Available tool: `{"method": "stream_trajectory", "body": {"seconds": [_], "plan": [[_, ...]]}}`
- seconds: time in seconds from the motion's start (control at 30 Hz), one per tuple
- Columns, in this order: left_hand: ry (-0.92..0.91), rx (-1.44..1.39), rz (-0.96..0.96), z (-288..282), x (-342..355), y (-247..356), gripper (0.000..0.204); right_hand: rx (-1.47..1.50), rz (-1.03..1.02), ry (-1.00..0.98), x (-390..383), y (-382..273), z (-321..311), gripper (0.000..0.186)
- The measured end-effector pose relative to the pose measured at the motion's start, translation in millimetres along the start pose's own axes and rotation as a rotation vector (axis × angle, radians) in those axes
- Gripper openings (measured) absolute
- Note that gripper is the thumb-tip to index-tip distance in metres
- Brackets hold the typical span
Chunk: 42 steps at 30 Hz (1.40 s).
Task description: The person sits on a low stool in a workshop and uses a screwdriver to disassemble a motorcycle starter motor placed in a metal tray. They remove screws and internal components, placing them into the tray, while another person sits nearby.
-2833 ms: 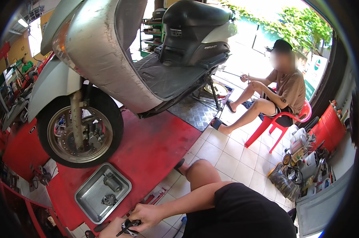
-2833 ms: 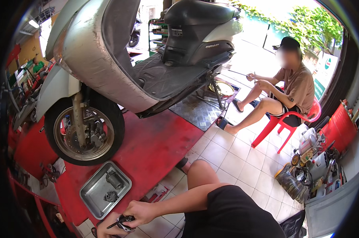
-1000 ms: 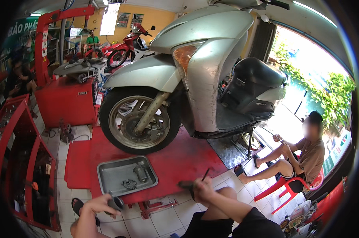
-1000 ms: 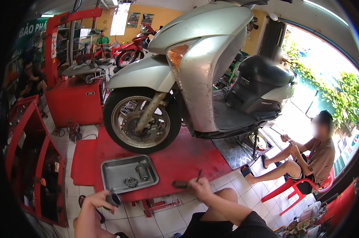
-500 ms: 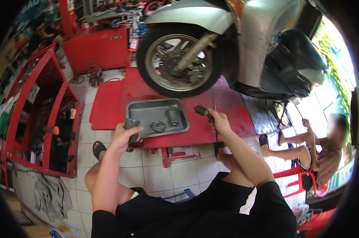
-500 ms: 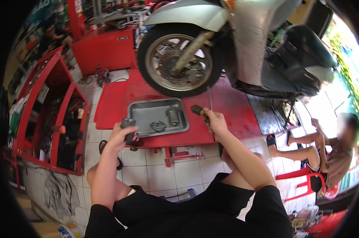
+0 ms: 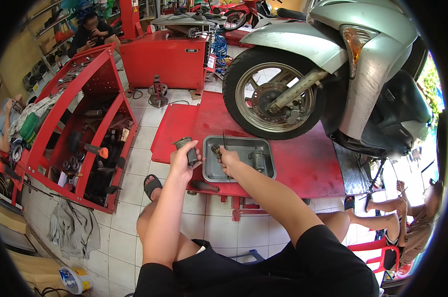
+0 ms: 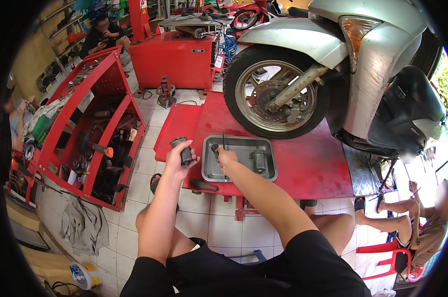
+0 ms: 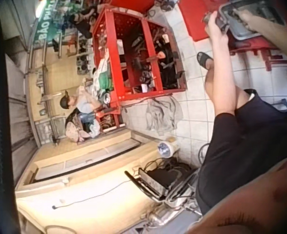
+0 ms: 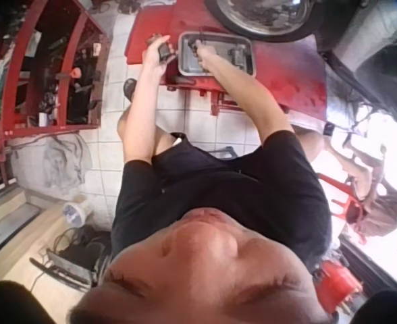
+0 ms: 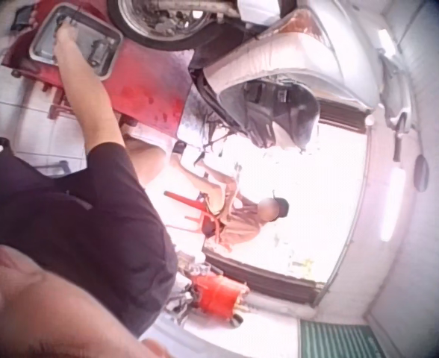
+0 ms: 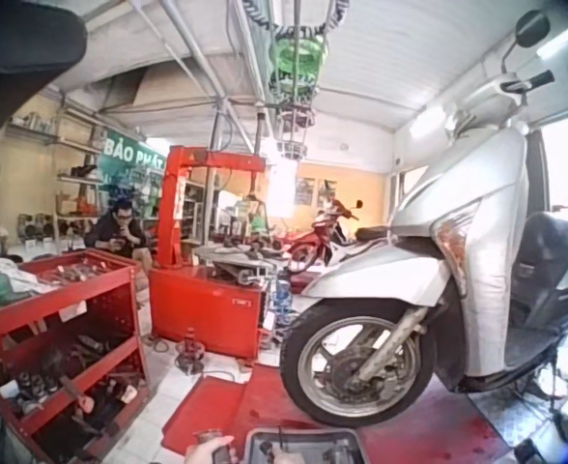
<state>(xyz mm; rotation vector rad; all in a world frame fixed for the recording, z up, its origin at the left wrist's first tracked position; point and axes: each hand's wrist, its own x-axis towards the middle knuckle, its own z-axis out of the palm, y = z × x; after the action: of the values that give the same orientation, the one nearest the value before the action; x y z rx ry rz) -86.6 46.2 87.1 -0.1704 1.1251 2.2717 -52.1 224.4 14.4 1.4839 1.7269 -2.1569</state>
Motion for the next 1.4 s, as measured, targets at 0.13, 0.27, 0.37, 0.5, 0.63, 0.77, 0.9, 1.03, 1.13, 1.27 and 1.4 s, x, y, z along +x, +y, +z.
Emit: {"method": "stream_trajectory", "body": {"seconds": [0.13, 0.27, 0.37, 0.5, 0.63, 0.77, 0.9, 1.03, 1.13, 1.27, 1.4], "plan": [[0.047, 0.011, -0.003, -7.9, -2.8, 1.6, 0.019, -0.004, -0.011, 0.083, 15.7, 12.4, 18.7, 0.039], [0.055, 0.009, 0.0, -10.6, -5.4, 4.9, 0.018, -0.08, -0.008, 0.016, 23.7, 19.9, 22.9, 0.029], [0.053, 0.017, -0.007, -10.1, -8.3, 4.0, 0.018, -0.134, 0.01, -0.013, 34.5, 21.6, 16.9, 0.019], [0.044, 0.039, -0.021, -11.7, -4.4, 2.8, 0.019, -0.207, -0.066, 0.058, 30.7, 17.6, 14.2, 0.013], [0.028, 0.102, -0.04, -11.6, -1.6, -1.3, 0.021, -0.207, -0.168, -0.021, 4.5, 9.5, -11.9, 0.017], [-0.089, 0.157, -0.11, 0.6, 2.3, -17.7, 0.024, -0.224, -0.609, -0.188, -41.2, 19.7, -89.1, 0.029], [-0.218, 0.021, -0.226, 6.1, 23.5, -45.9, 0.028, -0.408, -0.74, -0.108, -86.2, 19.0, -195.6, 0.029], [-0.091, 0.421, -0.141, 15.3, 45.0, -93.6, 0.04, -0.28, -0.775, 0.05, -108.0, 17.8, -287.1, 0.025], [-0.097, 1.033, 0.001, 8.9, 66.0, -104.2, 0.072, -0.207, -0.798, 0.128, -133.6, 4.0, -306.0, 0.022], [-0.076, 1.708, 0.2, 25.9, 103.2, -101.4, 0.087, -0.161, -0.917, 0.123, -142.5, 6.8, -324.8, 0.019], [-0.138, 2.012, 0.113, 78.2, 114.9, -91.5, 0.087, -0.082, -0.886, 0.106, -159.6, 6.6, -337.4, 0.019]]}}
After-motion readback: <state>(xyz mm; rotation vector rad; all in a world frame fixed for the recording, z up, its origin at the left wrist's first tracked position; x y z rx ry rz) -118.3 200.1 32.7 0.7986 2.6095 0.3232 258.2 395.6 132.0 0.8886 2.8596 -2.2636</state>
